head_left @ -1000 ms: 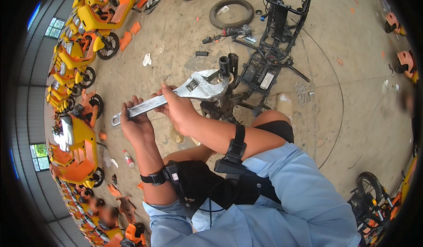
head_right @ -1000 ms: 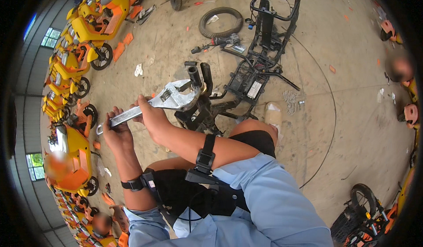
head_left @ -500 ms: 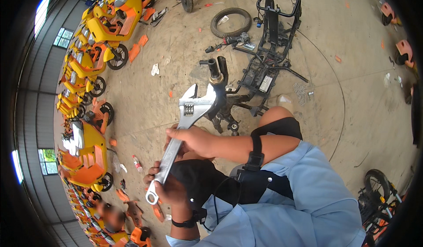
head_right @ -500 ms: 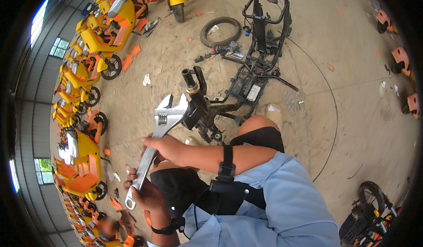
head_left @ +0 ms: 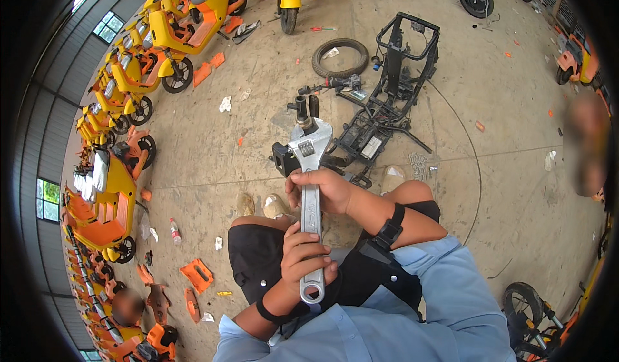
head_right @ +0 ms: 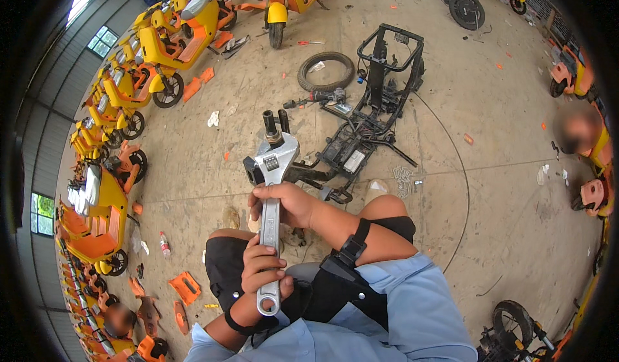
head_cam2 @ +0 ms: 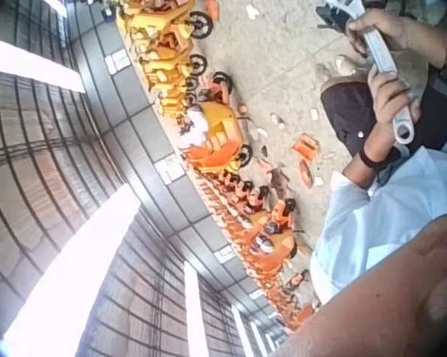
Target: The person uses an adjustable wrench to tighten components on the steering column of a motorcycle frame and manipulates metal parts by hand.
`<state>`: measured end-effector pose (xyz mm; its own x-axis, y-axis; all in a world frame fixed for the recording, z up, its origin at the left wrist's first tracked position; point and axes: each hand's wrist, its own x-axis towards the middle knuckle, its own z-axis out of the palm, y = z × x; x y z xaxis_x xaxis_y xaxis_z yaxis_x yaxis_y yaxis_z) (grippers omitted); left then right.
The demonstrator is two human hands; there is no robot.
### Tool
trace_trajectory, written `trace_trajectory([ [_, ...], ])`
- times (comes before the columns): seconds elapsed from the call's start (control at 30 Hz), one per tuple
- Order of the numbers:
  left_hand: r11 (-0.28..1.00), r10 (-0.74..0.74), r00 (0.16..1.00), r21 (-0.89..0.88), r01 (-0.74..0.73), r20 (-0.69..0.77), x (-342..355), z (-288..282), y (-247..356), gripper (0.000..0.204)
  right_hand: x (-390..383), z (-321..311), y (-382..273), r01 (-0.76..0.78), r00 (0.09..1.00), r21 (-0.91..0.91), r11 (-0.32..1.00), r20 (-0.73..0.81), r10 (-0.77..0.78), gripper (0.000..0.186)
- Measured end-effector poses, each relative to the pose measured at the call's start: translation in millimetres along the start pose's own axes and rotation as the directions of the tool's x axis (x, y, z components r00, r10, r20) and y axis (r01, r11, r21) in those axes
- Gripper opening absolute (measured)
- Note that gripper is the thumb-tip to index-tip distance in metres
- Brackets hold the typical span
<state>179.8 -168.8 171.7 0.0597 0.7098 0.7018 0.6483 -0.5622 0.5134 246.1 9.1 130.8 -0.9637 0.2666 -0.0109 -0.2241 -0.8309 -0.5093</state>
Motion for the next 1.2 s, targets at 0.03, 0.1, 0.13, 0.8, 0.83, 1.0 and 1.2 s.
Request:
trace_trajectory([
  [0.03, 1.0, 0.006, 1.0, 0.007, -0.006, 0.001, 0, 5, 1, 0.023, -1, -4, -1, -0.005, 1.0, 0.003, 1.0, -0.002, 0.005, 0.028],
  [0.1, 1.0, 0.016, 1.0, 0.022, -0.016, 0.004, 1, 13, 2, 0.025, -3, -8, -6, -0.032, 0.999, 0.009, 0.999, -0.005, 0.032, 0.028],
  [0.13, 0.999, 0.009, 1.0, 0.031, -0.008, -0.001, 3, 18, 4, 0.025, -3, -9, -8, -0.036, 0.999, 0.007, 0.999, 0.001, 0.036, 0.028],
  [0.8, 0.997, -0.053, 0.998, 0.056, 0.055, -0.033, 21, 61, 5, 0.032, -3, -27, -30, -0.141, 0.987, -0.002, 0.99, -0.075, 0.141, 0.026],
  [0.83, 0.997, -0.056, 0.998, 0.058, 0.057, -0.024, 20, 63, 5, 0.034, -3, -28, -31, -0.152, 0.986, -0.002, 0.988, -0.07, 0.151, 0.026],
  [1.0, 0.998, -0.017, 1.0, 0.053, 0.018, -0.018, 21, 56, -2, 0.038, -1, -28, -26, -0.112, 0.992, 0.033, 0.993, -0.05, 0.114, 0.027],
  [1.2, 0.996, 0.076, 0.973, -0.025, -0.083, -0.218, -6, 0, -51, 0.072, 31, -8, -2, -0.073, 0.984, 0.038, 0.997, -0.158, 0.078, 0.028],
])
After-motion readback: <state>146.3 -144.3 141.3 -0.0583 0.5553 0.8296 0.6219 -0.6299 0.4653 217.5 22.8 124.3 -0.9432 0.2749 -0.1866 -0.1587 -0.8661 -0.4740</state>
